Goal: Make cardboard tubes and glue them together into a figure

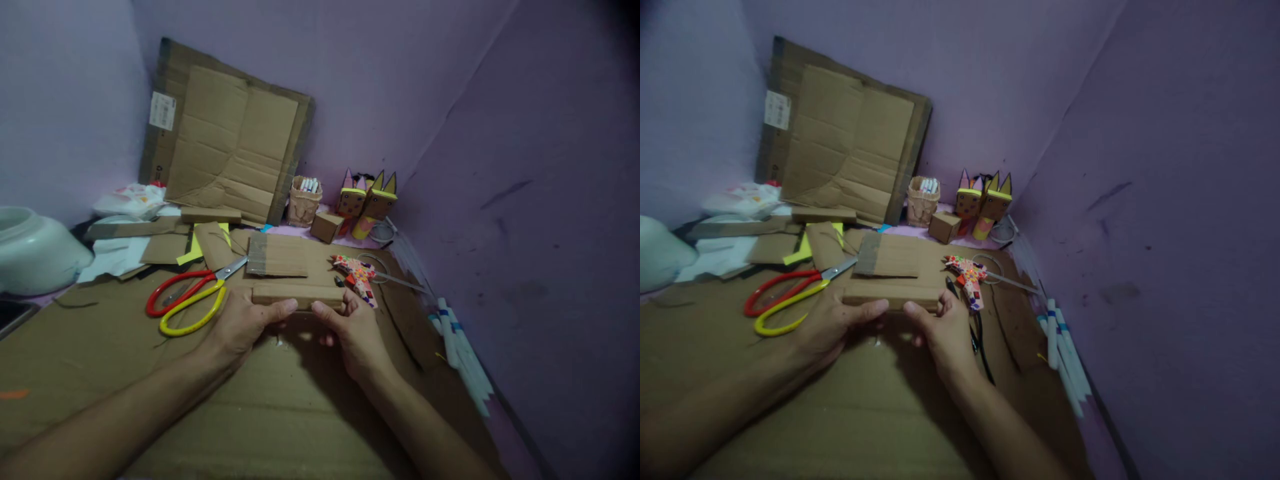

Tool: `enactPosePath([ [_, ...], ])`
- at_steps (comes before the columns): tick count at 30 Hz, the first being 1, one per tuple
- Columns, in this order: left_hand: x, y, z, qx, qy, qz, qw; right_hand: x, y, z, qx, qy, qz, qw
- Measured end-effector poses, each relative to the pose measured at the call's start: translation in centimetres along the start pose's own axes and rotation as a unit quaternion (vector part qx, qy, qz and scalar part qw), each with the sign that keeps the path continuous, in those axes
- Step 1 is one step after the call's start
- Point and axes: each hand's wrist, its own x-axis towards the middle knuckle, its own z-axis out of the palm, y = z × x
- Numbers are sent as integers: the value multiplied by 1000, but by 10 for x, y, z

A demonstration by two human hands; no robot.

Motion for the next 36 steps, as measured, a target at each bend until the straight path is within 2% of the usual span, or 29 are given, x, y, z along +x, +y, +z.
enactPosePath([
  [5, -2, -4, 4, -27, -20, 17, 999, -1, -1, 3, -13, 35, -7, 999],
  [10, -4, -8, 5, 6, 16, 42, 999, -6, -3, 7, -24, 72, -35, 996],
  [13, -4, -6, 5, 12, 16, 51, 999, -7, -3, 8, -17, 72, -43, 996],
  [19, 0, 3, 7, -18, 25, -4, 1000, 0, -3, 3, 57, 49, -8, 997],
  [30, 2, 6, 3, -15, 55, -60, 997, 5, -3, -7, 70, 72, -3, 995],
  [32, 2, 11, 1, -15, 56, -67, 996, 5, -5, -12, 28, 97, -30, 994],
  [36, 3, 23, -7, -7, 28, -107, 994, 8, -13, -24, -64, 149, -168, 972],
])
